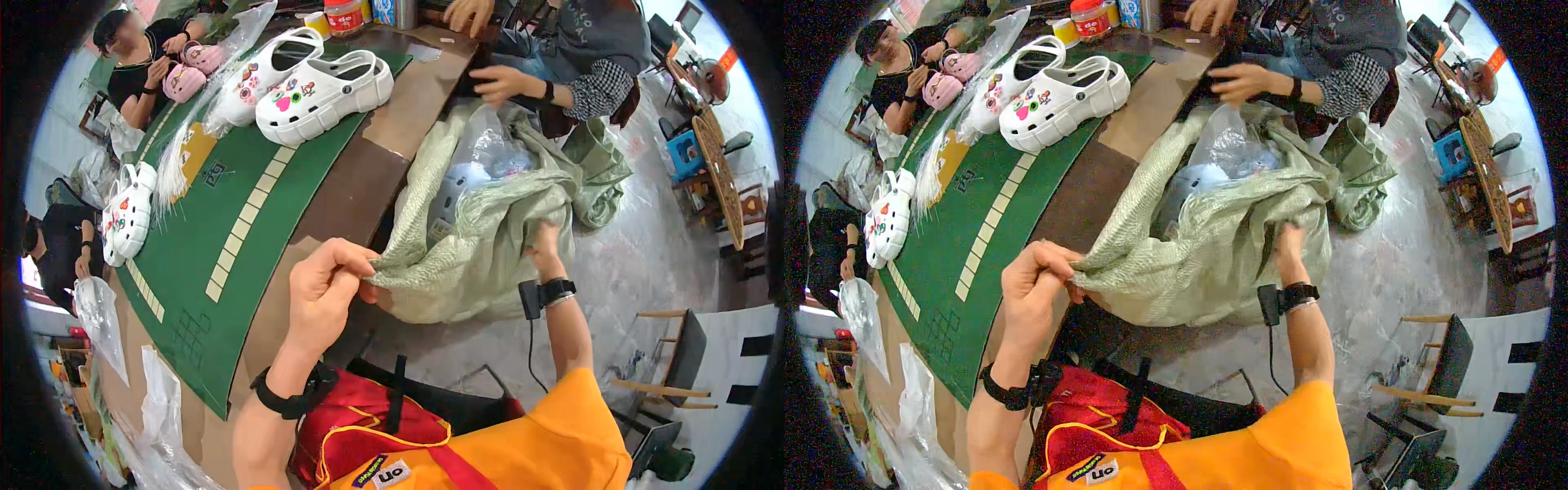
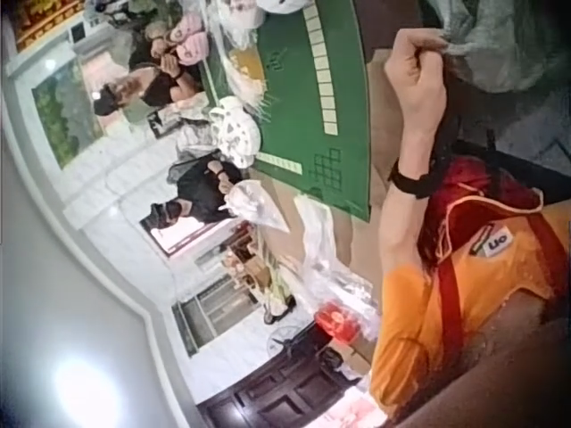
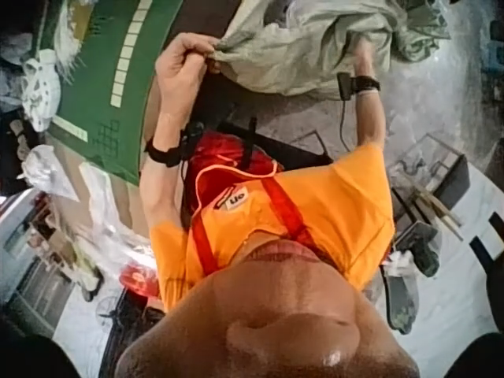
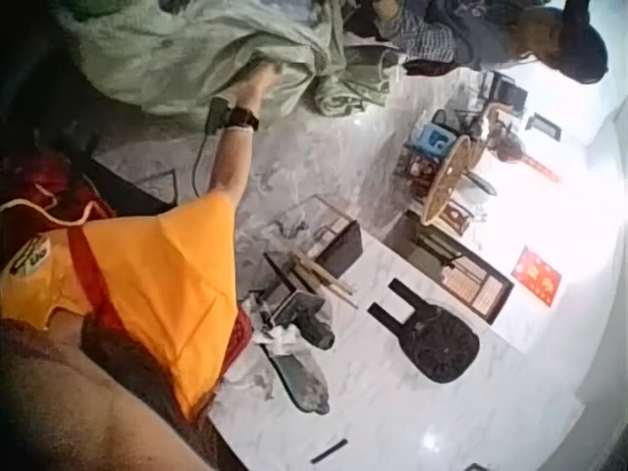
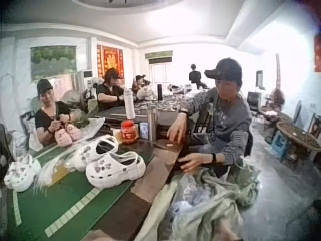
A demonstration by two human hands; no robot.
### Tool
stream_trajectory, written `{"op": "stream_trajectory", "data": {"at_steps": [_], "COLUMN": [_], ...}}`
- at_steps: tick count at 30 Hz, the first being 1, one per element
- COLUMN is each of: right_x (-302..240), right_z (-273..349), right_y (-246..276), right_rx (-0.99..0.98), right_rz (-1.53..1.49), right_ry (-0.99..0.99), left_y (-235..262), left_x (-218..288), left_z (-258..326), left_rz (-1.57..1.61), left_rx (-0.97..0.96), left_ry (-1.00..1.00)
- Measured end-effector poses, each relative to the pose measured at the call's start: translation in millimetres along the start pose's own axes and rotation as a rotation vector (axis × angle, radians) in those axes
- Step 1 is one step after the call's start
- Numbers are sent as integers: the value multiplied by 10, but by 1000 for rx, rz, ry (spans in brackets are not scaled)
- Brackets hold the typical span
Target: Pack various pairs of shoes and clogs into plastic bags and place them into a large collection sack.
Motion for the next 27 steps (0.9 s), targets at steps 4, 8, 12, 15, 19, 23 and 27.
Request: {"op": "stream_trajectory", "data": {"at_steps": [4,8,12,15,19,23,27], "right_x": [-1346,-1040,-345,73,571,717,572], "right_z": [763,1051,868,670,710,910,1124], "right_y": [-294,-1097,-692,58,424,270,-123], "right_rx": [240,-287,-631,-611,-657,-702,-702], "right_rz": [664,1483,1893,2134,2210,2133,2027], "right_ry": [1208,1328,619,391,189,226,270], "left_y": [-13,68,192,-30,-304,-233,101], "left_x": [-86,-116,-163,-382,-701,-613,-500], "left_z": [49,22,13,60,163,386,748], "left_rz": [-23,-18,-46,-158,-380,-513,-464], "left_rx": [19,93,129,-1,-120,-115,-100], "left_ry": [70,68,94,113,106,108,215]}}
Point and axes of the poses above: each hand's wrist, its own z-axis away from the middle knuckle, its own y-axis out of the back of the hand, x = y × z, the point moved 9 cm from there along -z, towards the middle knuckle, and after that the axes turned 3 degrees about -x, right-handed, at the moved point
